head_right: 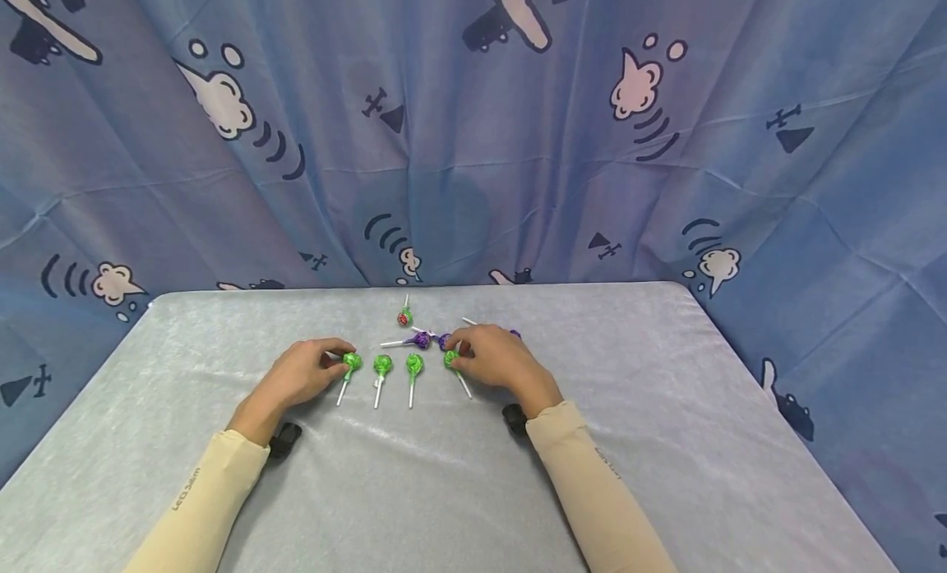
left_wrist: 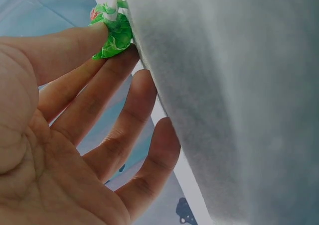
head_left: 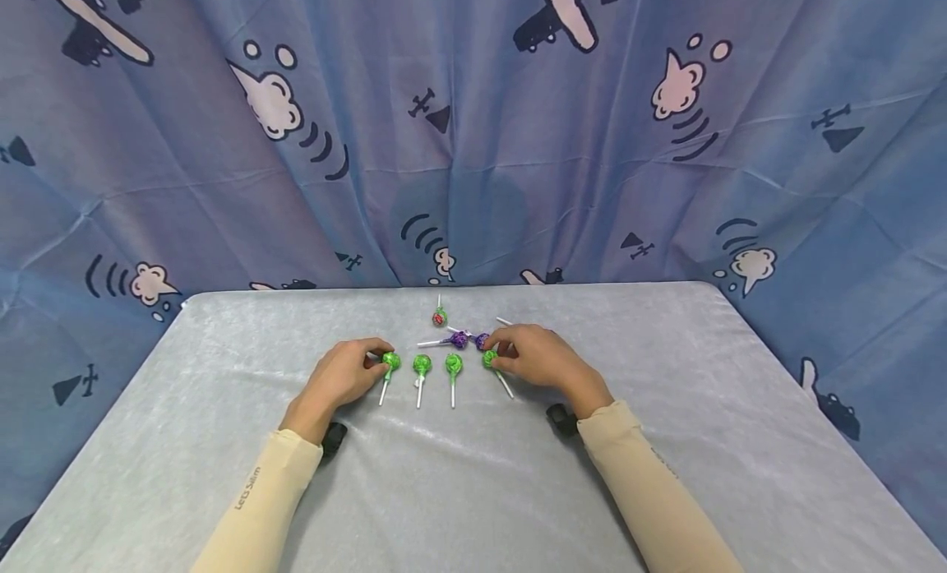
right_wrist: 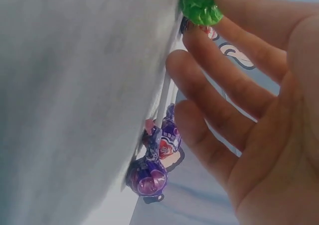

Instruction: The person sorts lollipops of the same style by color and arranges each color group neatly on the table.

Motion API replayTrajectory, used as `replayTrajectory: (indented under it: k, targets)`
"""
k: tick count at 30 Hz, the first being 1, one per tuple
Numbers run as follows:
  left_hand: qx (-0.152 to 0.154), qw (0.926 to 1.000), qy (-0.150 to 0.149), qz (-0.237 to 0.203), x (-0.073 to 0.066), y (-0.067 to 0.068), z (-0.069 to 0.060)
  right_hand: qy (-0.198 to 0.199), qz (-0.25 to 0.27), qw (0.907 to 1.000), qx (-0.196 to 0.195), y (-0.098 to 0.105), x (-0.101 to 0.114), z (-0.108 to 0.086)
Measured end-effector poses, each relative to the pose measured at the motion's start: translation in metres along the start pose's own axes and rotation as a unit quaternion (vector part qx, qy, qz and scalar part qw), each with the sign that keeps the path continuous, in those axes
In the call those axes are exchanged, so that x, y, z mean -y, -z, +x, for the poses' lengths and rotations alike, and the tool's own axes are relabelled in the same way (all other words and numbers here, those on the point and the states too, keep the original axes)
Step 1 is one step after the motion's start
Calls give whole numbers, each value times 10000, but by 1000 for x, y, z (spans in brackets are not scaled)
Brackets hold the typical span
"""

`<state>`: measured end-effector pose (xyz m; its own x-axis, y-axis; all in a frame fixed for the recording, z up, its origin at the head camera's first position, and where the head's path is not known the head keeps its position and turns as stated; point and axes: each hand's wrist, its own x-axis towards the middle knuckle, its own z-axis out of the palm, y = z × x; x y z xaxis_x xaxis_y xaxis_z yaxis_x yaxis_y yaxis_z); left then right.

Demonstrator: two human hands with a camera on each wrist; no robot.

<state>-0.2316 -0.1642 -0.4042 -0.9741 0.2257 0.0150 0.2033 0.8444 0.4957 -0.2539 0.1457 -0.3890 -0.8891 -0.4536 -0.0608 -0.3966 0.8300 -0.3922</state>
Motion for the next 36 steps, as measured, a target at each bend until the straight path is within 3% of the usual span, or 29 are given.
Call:
replayTrajectory:
  k: [18, 36]
  targets:
    - [-13, 10000, -23, 14, -1, 1, 0, 65, 120, 9998, -122, 2, -3, 0]
    - [11, 10000, -4, 23, -1, 1, -1, -3, 356, 9994, 44, -2, 1, -1]
